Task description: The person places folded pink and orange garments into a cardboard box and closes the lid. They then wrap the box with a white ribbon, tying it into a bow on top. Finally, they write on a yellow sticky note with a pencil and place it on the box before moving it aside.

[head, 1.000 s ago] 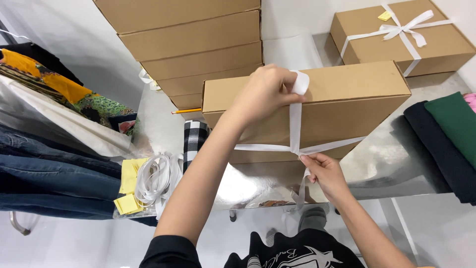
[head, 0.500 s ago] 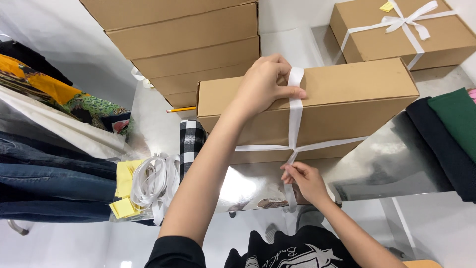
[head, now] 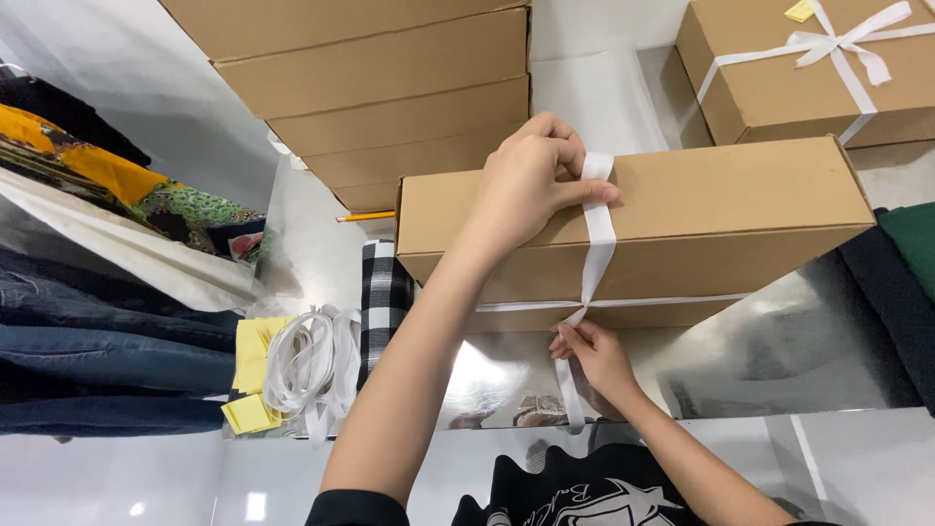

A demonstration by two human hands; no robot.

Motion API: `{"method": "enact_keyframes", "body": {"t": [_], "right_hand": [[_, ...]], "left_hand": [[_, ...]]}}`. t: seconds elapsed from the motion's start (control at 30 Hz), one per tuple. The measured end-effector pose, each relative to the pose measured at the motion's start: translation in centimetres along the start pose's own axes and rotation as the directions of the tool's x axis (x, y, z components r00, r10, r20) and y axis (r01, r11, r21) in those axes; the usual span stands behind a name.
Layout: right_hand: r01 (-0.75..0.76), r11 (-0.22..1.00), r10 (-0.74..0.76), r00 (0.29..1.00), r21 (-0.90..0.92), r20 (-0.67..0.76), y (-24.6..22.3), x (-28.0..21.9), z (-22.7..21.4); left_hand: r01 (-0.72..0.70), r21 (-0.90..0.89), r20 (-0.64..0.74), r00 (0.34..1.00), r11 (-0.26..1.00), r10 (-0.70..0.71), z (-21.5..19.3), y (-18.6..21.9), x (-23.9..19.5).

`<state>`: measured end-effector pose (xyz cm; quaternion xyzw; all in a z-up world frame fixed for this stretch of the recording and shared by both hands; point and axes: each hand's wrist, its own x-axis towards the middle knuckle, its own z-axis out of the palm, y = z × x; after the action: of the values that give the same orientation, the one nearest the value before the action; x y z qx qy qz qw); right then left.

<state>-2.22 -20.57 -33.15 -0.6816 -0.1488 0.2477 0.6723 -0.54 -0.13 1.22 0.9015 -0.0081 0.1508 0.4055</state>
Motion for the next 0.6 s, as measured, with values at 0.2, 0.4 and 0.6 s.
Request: {"method": "enact_keyframes", "body": {"t": [0.2, 0.4, 0.6], "right_hand": [[-0.052, 0.998, 0.052, 0.999, 0.043, 0.013, -3.7, -0.5, 0.7], [-0.065, 0.998, 0.065, 0.995, -0.004, 0.076, -1.7, 0.3, 0.0], [-0.076, 0.997, 0.077, 0.994, -0.009, 0.073, -3.8, 0.3, 0.0]], "left_hand": [[0.052, 0.031, -0.049, 0.998, 0.998, -0.050, 0.6, -0.3, 0.3], [0.095, 0.019, -0.069, 0.993, 0.995, -0.094, 0.5, 1.1, 0.0], [-0.072, 0.116, -0.033, 0.997, 0.991, 0.076, 1.7, -1.0, 0.3]]}}
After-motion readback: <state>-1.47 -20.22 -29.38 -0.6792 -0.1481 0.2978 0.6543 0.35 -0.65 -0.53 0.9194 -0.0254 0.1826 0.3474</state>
